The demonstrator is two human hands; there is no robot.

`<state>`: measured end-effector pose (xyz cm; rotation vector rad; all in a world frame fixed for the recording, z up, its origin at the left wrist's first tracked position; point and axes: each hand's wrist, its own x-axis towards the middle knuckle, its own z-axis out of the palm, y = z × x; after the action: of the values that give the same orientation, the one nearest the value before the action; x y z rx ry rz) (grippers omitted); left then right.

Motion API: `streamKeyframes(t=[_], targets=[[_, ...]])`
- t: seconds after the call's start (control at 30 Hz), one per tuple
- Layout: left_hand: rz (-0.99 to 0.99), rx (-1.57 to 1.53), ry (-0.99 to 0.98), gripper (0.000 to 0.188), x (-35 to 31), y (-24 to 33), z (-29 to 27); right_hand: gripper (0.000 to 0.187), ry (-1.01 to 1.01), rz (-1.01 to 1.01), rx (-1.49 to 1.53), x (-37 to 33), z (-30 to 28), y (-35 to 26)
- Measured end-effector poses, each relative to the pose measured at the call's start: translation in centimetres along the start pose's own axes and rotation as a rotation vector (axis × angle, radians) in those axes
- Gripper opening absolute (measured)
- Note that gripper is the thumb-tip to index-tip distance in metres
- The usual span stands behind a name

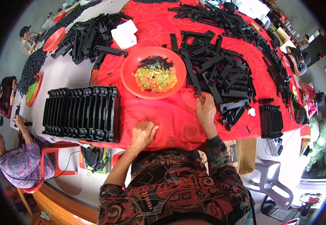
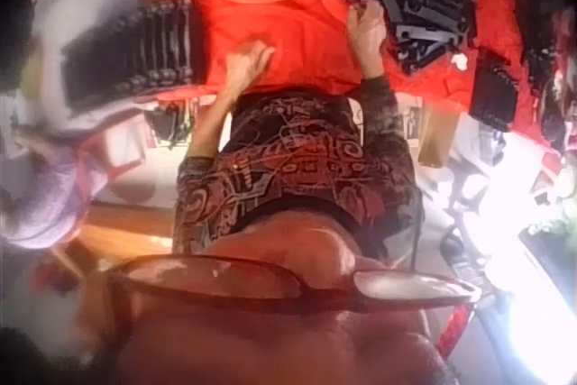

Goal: The person assembles plastic components by fitting small pins and green pieces into black plastic parts by hand.

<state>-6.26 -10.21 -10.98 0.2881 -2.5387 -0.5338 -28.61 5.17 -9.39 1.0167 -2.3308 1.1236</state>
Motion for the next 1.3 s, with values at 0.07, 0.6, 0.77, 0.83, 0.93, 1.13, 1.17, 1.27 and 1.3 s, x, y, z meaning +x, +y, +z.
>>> streamKeyframes(t=[0.07, 0.6, 0.77, 0.83, 0.93, 1.13, 1.17, 1.27, 1.3], targets=[[-0.009, -0.009, -0.021, 0.021, 0.0, -0.2, 0.2, 0.038, -0.081, 0.205, -0.246, 1.7, 1.3, -0.1], [0.033, -0.128, 0.031, 0.016, -0.7, -0.3, 0.1, 0.016, 0.13, 0.378, 0.459, 2.3, -0.8, -0.7], [0.002, -0.087, 0.184, 0.017, -1.5, 1.4, -2.0, 0.019, -0.252, 0.495, 0.738, 2.2, -7.2, -2.2], [0.073, -0.009, 0.25, 0.024, -1.4, 2.8, -3.3, 0.017, -0.441, 0.563, 0.813, 1.3, -7.6, -0.9], [0.056, 0.015, 0.339, 0.028, -2.0, 3.9, -3.0, 0.016, -0.595, 0.532, 0.753, 0.3, -5.7, -0.2], [-0.084, 0.108, 0.272, 0.044, -1.6, 2.5, -2.3, 0.015, -0.729, 0.385, 0.613, -1.0, -1.4, -1.3], [-0.138, 0.129, 0.224, 0.05, -1.4, 2.1, -2.2, 0.015, -0.637, 0.297, 0.577, -1.1, -1.1, -1.7], [-0.256, 0.076, 0.086, 0.059, -1.1, 0.9, -2.0, 0.016, -0.44, 0.111, 0.389, -1.0, -1.2, -2.1], [-0.28, 0.066, 0.091, 0.06, -1.4, 0.3, -1.6, 0.016, -0.329, 0.018, 0.237, -1.0, -1.4, -2.1]])
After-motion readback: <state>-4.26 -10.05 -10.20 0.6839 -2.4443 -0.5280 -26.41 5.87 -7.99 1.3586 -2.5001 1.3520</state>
